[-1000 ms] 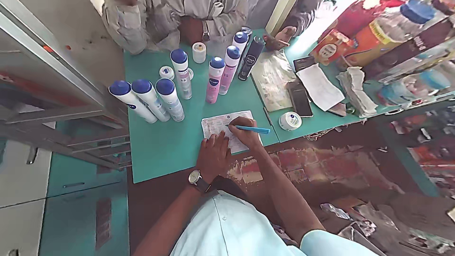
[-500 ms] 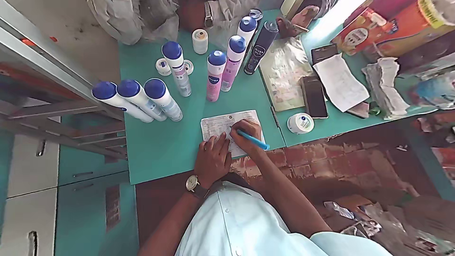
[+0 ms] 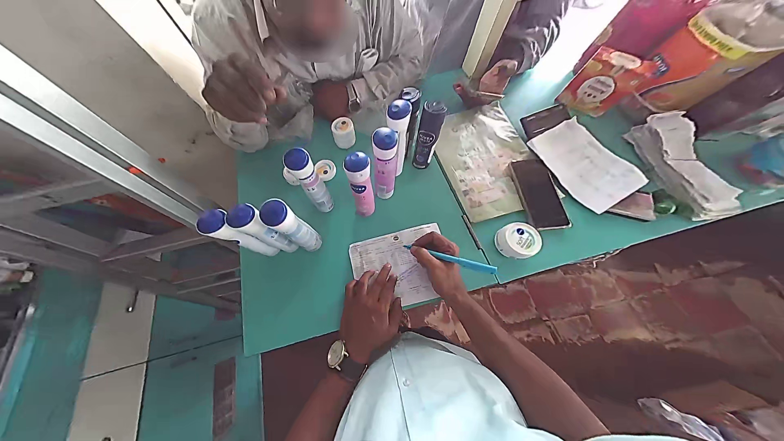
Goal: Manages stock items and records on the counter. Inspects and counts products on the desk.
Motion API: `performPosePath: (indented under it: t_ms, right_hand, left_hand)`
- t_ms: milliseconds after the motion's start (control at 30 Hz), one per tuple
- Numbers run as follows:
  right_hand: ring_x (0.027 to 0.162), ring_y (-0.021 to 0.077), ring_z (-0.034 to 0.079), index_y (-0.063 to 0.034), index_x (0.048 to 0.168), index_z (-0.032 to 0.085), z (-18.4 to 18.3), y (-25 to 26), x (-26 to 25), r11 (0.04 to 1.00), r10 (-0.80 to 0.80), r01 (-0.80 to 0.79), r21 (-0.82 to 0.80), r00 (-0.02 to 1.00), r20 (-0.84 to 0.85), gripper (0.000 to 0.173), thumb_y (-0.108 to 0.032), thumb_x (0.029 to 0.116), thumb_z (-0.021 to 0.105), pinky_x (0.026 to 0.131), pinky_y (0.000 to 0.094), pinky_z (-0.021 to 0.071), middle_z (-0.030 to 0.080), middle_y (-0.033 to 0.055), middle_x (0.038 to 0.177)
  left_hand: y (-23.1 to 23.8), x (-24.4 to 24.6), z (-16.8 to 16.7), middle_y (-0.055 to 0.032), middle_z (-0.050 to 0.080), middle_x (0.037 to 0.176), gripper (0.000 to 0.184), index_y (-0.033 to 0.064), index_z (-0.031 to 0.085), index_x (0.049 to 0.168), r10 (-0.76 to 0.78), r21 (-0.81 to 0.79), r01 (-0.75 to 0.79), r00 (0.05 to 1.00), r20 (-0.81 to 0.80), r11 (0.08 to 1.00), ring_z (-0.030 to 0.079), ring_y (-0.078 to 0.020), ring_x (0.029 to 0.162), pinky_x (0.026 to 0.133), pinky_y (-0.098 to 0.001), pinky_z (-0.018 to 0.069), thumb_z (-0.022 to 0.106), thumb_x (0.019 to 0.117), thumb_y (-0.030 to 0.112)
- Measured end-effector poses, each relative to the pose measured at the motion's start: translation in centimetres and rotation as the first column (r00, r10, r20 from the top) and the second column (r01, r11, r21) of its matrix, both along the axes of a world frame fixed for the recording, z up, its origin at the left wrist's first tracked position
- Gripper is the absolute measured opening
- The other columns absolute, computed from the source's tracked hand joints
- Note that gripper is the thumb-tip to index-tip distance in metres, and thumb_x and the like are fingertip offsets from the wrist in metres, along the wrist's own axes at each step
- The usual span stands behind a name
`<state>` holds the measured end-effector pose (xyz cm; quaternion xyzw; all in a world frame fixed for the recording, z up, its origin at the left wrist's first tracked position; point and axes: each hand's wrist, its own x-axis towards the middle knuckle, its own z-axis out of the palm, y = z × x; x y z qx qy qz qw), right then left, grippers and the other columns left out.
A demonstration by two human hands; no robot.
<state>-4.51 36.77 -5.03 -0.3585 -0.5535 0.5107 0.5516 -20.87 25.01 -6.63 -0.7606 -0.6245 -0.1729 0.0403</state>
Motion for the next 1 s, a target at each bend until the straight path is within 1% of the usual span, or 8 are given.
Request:
performPosePath:
  t_ms: [167, 333, 367, 400, 467, 500, 767, 1000]
  right_hand:
    - [0.066, 0.0001, 0.062, -0.0029, 0.087, 0.067, -0.40, 0.07, -0.10, 0.998, 0.026, -0.024, 0.059, 0.999, -0.025, 0.007, 0.003, 0.0874, 0.063, 0.061, 0.0170, 0.0516, 0.068, -0.0045, 0.075]
    - [0.066, -0.0009, 0.062, -0.0030, 0.087, 0.068, -0.50, -0.27, 0.15, 0.995, 0.066, -0.063, 0.073, 0.997, -0.045, 0.006, 0.000, 0.0877, 0.063, 0.062, 0.0167, 0.0522, 0.068, -0.0053, 0.075]
    - [0.067, -0.0008, 0.062, -0.0029, 0.087, 0.068, -0.47, -0.09, 0.12, 0.994, 0.073, -0.069, 0.080, 0.996, -0.048, 0.005, 0.000, 0.0879, 0.064, 0.062, 0.0170, 0.0525, 0.068, -0.0051, 0.076]
    - [0.066, -0.0007, 0.062, -0.0032, 0.087, 0.069, -0.45, 0.08, 0.07, 0.993, 0.081, -0.075, 0.088, 0.995, -0.057, 0.005, -0.001, 0.0879, 0.064, 0.061, 0.0169, 0.0524, 0.068, -0.0050, 0.076]
    - [0.065, -0.0007, 0.061, -0.0043, 0.086, 0.069, -0.54, -0.11, 0.02, 0.992, 0.093, -0.086, 0.089, 0.992, -0.080, 0.004, -0.002, 0.0877, 0.066, 0.060, 0.0166, 0.0517, 0.067, -0.0049, 0.074]
    - [0.065, -0.0006, 0.061, -0.0047, 0.086, 0.069, -0.59, -0.21, 0.00, 0.992, 0.097, -0.089, 0.088, 0.991, -0.089, 0.004, -0.003, 0.0876, 0.066, 0.059, 0.0166, 0.0517, 0.067, -0.0049, 0.074]
    - [0.063, -0.0008, 0.061, -0.0065, 0.084, 0.070, -0.63, 0.19, -0.14, 0.993, 0.104, -0.093, 0.067, 0.979, -0.173, 0.006, -0.002, 0.0863, 0.067, 0.058, 0.0157, 0.0509, 0.067, -0.0061, 0.071]
    - [0.063, -0.0016, 0.061, -0.0063, 0.087, 0.069, -0.31, 0.30, 0.23, 0.994, 0.110, -0.103, 0.045, 0.977, -0.181, 0.006, -0.002, 0.0876, 0.066, 0.059, 0.0151, 0.0514, 0.067, -0.0070, 0.072]
  left_hand:
    - [0.15, 0.18, 0.01, 0.0049, 0.058, 0.149, 0.046, 0.0241, 0.070, 0.131, 0.013, 0.011, -0.013, 1.000, 0.002, 1.000, 0.055, -0.0245, 0.131, 0.102, -0.0483, 0.0400, 0.044, 0.0989, 0.044]
    - [-0.14, 0.17, 0.05, 0.0033, 0.060, 0.147, 0.046, 0.0232, 0.071, 0.130, 0.017, 0.018, -0.017, 1.000, 0.024, 1.000, 0.058, -0.0267, 0.128, 0.101, -0.0505, 0.0426, 0.048, 0.0973, 0.044]
    - [0.04, 0.13, 0.06, 0.0036, 0.061, 0.146, 0.046, 0.0237, 0.071, 0.130, 0.026, 0.037, -0.026, 0.999, 0.019, 0.999, 0.061, -0.0257, 0.123, 0.098, -0.0497, 0.0445, 0.048, 0.0965, 0.045]
    - [0.26, 0.11, 0.06, 0.0043, 0.062, 0.145, 0.047, 0.0245, 0.072, 0.130, 0.038, 0.053, -0.039, 0.999, 0.019, 0.998, 0.064, -0.0233, 0.112, 0.092, -0.0471, 0.0465, 0.049, 0.0950, 0.046]
    - [0.18, 0.10, 0.03, 0.0060, 0.062, 0.144, 0.046, 0.0253, 0.074, 0.128, 0.050, 0.054, -0.052, 0.998, 0.047, 0.997, 0.063, -0.0169, 0.089, 0.077, -0.0389, 0.0471, 0.052, 0.0925, 0.046]
    - [0.12, 0.06, 0.04, 0.0062, 0.062, 0.144, 0.045, 0.0250, 0.074, 0.127, 0.047, 0.048, -0.050, 0.997, 0.064, 0.998, 0.062, -0.0150, 0.083, 0.073, -0.0368, 0.0465, 0.054, 0.0920, 0.045]
    - [0.57, -0.17, 0.55, 0.0073, 0.066, 0.139, 0.032, 0.0252, 0.079, 0.118, 0.050, 0.033, -0.052, 0.998, 0.045, 0.998, 0.068, -0.0139, 0.081, 0.069, -0.0369, 0.0504, 0.060, 0.0928, 0.034]
    - [0.30, 0.32, 0.32, 0.0079, 0.063, 0.143, 0.037, 0.0265, 0.076, 0.124, 0.072, 0.065, -0.071, 0.997, -0.014, 0.995, 0.061, -0.0125, 0.076, 0.069, -0.0360, 0.0458, 0.053, 0.0963, 0.035]
